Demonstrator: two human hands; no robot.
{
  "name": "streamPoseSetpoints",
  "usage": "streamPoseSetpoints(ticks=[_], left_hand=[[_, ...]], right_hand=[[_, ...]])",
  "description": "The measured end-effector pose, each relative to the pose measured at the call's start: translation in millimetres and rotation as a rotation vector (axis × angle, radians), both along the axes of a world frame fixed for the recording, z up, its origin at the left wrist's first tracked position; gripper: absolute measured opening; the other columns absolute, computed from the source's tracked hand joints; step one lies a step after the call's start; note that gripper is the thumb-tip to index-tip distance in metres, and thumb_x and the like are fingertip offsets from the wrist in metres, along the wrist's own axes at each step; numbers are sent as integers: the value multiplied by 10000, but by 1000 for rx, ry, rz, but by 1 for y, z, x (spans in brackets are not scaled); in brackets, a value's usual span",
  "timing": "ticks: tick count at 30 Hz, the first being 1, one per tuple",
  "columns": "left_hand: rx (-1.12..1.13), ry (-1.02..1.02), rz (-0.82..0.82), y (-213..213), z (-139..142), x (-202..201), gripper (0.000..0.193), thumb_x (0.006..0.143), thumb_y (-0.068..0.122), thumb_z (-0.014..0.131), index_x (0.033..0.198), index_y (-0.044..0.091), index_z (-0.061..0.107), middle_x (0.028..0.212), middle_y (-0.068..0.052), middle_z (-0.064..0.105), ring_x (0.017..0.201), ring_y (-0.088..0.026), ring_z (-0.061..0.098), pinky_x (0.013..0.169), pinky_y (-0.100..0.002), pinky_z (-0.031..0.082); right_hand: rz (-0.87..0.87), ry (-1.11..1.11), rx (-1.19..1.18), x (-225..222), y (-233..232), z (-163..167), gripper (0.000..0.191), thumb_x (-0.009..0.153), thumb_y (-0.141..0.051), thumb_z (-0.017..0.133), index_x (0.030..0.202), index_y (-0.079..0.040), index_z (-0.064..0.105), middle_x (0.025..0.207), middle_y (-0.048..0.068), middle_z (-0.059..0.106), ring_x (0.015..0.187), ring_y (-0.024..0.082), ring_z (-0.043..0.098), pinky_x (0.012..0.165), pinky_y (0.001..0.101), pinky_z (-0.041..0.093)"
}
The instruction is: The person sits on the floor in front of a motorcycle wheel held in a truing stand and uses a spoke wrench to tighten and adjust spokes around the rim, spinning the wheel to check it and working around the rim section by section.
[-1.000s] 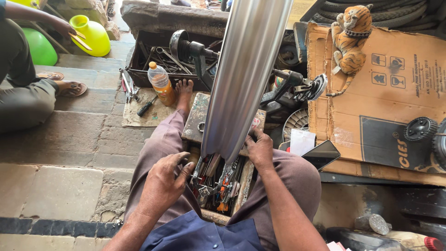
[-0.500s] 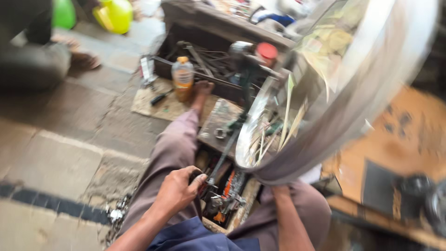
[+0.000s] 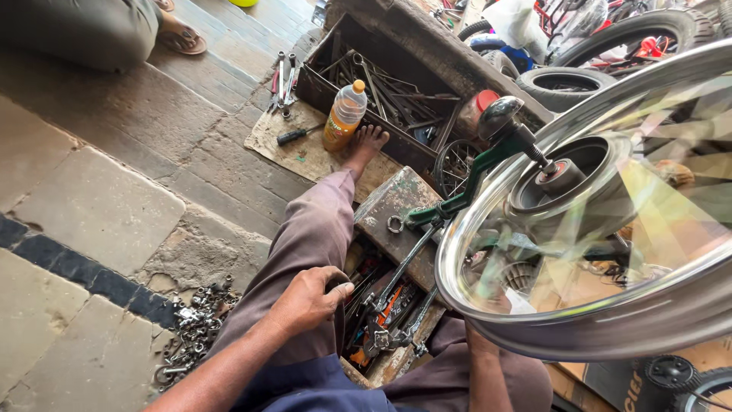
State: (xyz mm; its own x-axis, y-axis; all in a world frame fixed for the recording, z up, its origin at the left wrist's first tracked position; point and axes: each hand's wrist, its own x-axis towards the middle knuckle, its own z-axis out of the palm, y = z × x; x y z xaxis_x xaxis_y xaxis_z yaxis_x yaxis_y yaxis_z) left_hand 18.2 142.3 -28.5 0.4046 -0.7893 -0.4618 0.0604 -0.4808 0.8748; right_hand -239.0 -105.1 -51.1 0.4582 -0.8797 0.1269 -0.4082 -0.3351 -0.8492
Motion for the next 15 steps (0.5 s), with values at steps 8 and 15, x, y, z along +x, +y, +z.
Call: streamPoseSetpoints(ticks=[8, 15], left_hand=[[29, 67, 42, -10, 25, 10, 295, 918, 274, 689, 1058, 22, 752, 846, -143, 794, 618, -191, 711, 597, -360, 581], [-868, -941, 327, -154, 148, 33, 370, 917, 252, 737, 1224, 53, 682, 1187, -184, 704, 1082, -377, 665, 941, -453, 491]], right_hand=[[-9, 233, -170, 6, -14, 18, 301, 935, -150, 684, 1185, 15, 660, 994, 159, 728, 861, 276, 684, 757, 396, 536], [-35, 446, -308, 35, -125, 110, 310, 912, -156, 665, 1179, 3, 665, 994, 177, 725, 882, 320, 680, 769, 433, 528]])
